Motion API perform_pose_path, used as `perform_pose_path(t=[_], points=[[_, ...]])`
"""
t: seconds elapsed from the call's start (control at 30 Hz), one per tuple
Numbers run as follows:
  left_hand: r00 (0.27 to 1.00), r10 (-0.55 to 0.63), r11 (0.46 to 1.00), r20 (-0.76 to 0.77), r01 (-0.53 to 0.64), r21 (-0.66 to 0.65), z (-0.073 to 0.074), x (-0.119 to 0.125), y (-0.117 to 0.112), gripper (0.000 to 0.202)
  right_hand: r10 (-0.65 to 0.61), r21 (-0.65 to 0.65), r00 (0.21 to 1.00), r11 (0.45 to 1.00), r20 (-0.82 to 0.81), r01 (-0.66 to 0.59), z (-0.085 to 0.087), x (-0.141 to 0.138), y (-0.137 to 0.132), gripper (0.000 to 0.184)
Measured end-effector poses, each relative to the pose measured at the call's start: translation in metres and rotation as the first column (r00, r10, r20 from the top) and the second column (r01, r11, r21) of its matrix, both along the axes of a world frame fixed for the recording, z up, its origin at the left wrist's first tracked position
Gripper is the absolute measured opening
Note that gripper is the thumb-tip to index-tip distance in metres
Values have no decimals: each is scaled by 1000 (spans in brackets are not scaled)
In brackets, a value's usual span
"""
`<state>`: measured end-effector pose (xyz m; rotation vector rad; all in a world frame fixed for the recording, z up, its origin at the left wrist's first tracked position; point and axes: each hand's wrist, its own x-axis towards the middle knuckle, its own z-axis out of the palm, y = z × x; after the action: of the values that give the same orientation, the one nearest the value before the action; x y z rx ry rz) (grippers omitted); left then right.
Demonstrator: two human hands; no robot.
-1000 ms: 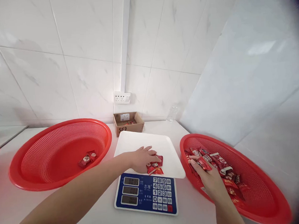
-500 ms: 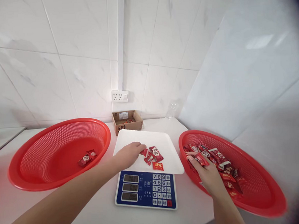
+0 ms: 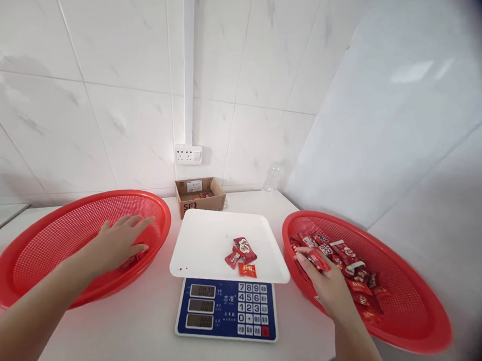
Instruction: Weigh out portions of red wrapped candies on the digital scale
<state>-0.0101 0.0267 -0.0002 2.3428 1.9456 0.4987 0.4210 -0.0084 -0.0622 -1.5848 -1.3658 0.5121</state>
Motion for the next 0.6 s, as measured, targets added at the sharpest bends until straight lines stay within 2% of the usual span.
perform_pose_path(t=[0.07, 0.1, 0.17, 0.23, 0.3, 0.43, 0.5, 0.6], points=[[996, -90, 990, -8, 89, -105, -5, 19, -5, 50, -8, -5, 1000, 1000, -2, 8, -1, 0, 1, 33], [989, -148, 971, 12, 148, -187, -7, 34, -7, 58, -12, -5, 1000, 1000, -5, 12, -2, 1, 1, 33], [963, -266, 931, 38, 267, -250, -11, 71, -8, 63, -20, -8, 1000, 1000, -12, 20, -4, 1, 1, 33], [884, -455, 836, 105, 465, -292, -16, 110, -5, 65, -26, -10, 999, 1000, -22, 26, -5, 2, 2, 33], [791, -596, 738, 135, 607, -294, -22, 144, 1, 69, -25, -11, 999, 1000, -24, 25, -5, 2, 2, 34], [729, -674, 677, 117, 674, -295, -39, 189, 18, 71, -26, 4, 1000, 1000, -10, 26, -3, 0, 1, 34], [717, -690, 672, 93, 684, -283, -45, 197, 25, 66, -30, 10, 1000, 1000, -8, 30, -2, -2, 1, 33], [718, -694, 691, 51, 684, -233, -50, 198, 28, 54, -30, 6, 999, 1000, -11, 31, -2, -3, 1, 32]])
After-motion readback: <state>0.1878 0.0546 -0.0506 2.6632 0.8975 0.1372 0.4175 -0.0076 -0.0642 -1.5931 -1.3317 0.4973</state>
